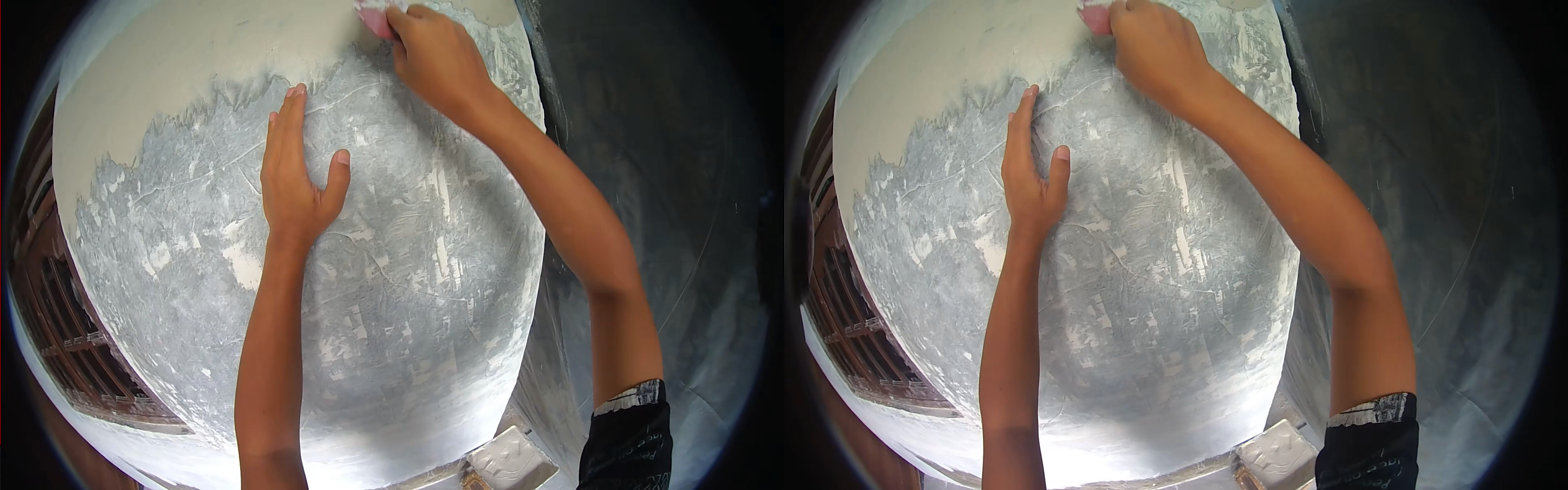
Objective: The person applies wall putty to a damaged section of a wall using a putty knife, smoothing the putty onto the surface.
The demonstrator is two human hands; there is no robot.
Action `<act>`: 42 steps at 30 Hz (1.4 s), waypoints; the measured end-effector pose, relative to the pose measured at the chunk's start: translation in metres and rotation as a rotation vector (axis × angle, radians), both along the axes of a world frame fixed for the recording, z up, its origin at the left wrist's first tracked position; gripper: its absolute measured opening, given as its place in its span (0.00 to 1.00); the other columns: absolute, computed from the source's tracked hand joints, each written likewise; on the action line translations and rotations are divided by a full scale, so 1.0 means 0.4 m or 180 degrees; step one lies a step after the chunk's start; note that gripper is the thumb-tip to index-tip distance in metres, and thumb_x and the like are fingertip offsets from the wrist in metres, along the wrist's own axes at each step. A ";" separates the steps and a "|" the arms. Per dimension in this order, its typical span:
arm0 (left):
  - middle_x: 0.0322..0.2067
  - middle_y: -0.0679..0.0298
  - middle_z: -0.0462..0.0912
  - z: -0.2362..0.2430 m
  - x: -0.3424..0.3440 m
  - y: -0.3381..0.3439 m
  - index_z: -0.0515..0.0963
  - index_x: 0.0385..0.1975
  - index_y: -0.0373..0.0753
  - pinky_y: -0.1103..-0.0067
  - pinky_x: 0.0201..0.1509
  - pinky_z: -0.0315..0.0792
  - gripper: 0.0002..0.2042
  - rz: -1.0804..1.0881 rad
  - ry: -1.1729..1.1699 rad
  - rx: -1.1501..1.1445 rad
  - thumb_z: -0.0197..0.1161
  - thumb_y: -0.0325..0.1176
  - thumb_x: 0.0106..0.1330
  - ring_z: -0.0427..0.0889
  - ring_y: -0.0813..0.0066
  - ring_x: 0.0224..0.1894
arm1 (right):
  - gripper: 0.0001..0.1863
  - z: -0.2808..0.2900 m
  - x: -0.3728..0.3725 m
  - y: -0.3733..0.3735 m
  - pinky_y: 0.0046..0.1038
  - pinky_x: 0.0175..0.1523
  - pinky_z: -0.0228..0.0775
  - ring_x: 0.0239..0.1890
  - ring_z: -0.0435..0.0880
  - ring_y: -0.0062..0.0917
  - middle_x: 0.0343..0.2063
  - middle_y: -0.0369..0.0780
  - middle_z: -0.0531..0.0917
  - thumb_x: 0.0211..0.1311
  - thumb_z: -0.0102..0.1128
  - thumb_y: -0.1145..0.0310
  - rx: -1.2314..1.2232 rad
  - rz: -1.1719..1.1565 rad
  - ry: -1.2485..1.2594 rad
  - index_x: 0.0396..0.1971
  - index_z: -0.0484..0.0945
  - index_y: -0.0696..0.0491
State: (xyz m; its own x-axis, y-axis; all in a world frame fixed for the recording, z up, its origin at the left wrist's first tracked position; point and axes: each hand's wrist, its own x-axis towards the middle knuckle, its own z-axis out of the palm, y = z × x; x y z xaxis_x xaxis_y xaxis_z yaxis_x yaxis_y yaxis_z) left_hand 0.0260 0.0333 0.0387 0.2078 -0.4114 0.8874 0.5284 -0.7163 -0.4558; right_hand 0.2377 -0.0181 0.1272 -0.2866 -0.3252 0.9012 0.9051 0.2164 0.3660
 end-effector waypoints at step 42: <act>0.66 0.46 0.70 -0.011 -0.003 -0.006 0.62 0.68 0.30 0.56 0.77 0.48 0.32 -0.0087 0.0010 -0.0134 0.54 0.41 0.67 0.66 0.49 0.70 | 0.08 -0.004 0.007 -0.014 0.44 0.40 0.76 0.36 0.84 0.46 0.32 0.46 0.81 0.55 0.57 0.78 -0.0122 -0.0107 0.0077 0.37 0.75 0.57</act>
State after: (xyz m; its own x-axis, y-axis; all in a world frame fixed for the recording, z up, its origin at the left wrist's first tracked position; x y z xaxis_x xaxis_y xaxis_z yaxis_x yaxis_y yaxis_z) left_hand 0.0249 0.0307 0.0344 0.1998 -0.3792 0.9035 0.5070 -0.7491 -0.4265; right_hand 0.2406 -0.0236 0.1256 -0.2748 -0.2808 0.9196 0.9205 0.1994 0.3360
